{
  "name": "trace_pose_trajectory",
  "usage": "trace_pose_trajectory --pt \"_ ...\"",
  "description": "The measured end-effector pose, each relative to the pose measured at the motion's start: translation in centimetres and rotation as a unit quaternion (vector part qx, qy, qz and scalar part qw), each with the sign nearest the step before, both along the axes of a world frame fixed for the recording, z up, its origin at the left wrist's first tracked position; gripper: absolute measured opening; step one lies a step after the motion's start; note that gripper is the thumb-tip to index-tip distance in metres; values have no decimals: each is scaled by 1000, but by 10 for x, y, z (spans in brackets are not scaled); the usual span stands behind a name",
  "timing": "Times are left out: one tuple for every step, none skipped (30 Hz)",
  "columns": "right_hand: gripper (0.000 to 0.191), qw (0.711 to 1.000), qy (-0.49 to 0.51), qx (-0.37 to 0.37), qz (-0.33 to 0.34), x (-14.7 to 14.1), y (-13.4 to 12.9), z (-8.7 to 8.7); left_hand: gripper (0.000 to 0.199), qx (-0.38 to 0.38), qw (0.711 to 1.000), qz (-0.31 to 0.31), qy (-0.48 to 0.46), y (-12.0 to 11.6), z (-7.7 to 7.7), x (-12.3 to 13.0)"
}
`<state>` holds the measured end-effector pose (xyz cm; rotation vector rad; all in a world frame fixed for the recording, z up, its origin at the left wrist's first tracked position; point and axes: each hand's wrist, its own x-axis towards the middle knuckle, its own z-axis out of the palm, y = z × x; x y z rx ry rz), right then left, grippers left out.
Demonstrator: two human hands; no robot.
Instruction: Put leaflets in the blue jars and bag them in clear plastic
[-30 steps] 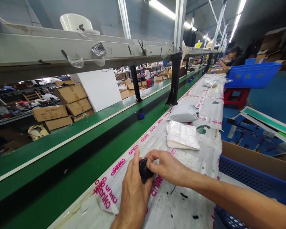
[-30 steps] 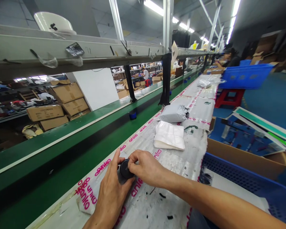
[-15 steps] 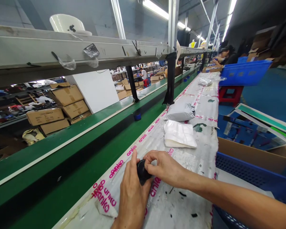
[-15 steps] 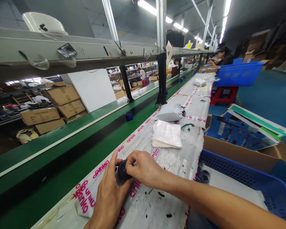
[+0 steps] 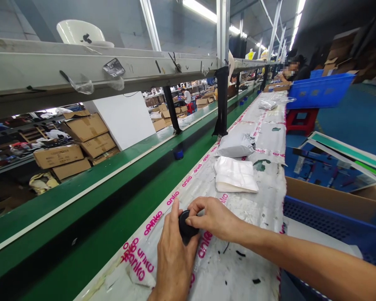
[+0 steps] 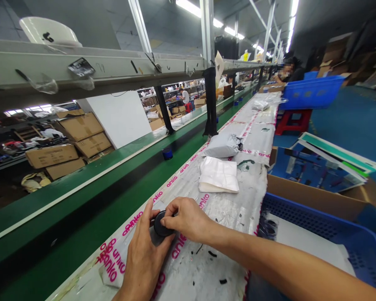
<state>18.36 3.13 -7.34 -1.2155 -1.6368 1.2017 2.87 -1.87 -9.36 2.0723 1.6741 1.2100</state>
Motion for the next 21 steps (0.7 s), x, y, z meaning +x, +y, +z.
trace_pose_trajectory --pt "13 1000 18 -19 -4 -1 2 -3 75 -1 1000 1 0 0 0 0" --pt "18 999 34 -30 -7 -1 4 -6 75 -6 1000 1 0 0 1 -1" --pt "19 998 44 -32 -8 -2 6 -8 76 -14 1000 3 1 1 2 -2" --pt "18 998 48 -29 -9 -2 8 -9 78 -25 1000 5 2 1 3 -2" --pt "14 999 48 -24 -9 -1 9 -10 81 -38 999 6 2 1 3 -3" --pt "9 999 47 -20 -10 -1 9 -11 83 -51 999 6 1 1 4 -4" --pt "7 999 47 -16 -13 0 9 -11 84 -63 998 6 -1 1 5 -4" --pt "10 999 48 -14 -16 1 8 -12 84 -71 997 5 -2 1 5 -4" --pt "15 999 45 -11 -18 1 7 -12 84 -76 997 3 -5 1 5 -4" --pt "22 999 37 -6 -17 1 5 -12 84 -79 997 1 -7 1 6 -4" --pt "29 1000 25 0 -11 1 3 -11 85 -83 997 0 -9 2 6 -4" --pt "33 1000 15 1 -2 1 2 -11 85 -88 996 0 -12 2 7 -4" --pt "35 1000 8 -6 9 1 2 -9 85 -94 995 1 -16 2 8 -4" --pt "35 1000 4 -20 24 1 6 -7 86 -102 995 4 -21 3 10 -5" --pt "32 999 -1 -35 41 1 12 -3 88 -112 993 8 -27 4 12 -6" --pt "32 998 -18 -38 51 2 22 2 90 -124 992 13 -37 6 15 -8" --pt "36 997 -49 -27 51 2 36 7 91 -135 989 18 -51 9 17 -11" --pt "42 995 -87 -7 43 3 54 14 93 -147 986 25 -69 12 19 -15" --pt "43 989 -141 40 16 3 76 21 94 -155 983 33 -89 15 20 -19" --pt "35 982 -172 76 -14 1 100 28 95 -159 980 44 -109 19 20 -23" --pt "30 976 -190 101 -42 -1 125 35 97 -158 978 53 -127 22 19 -28"
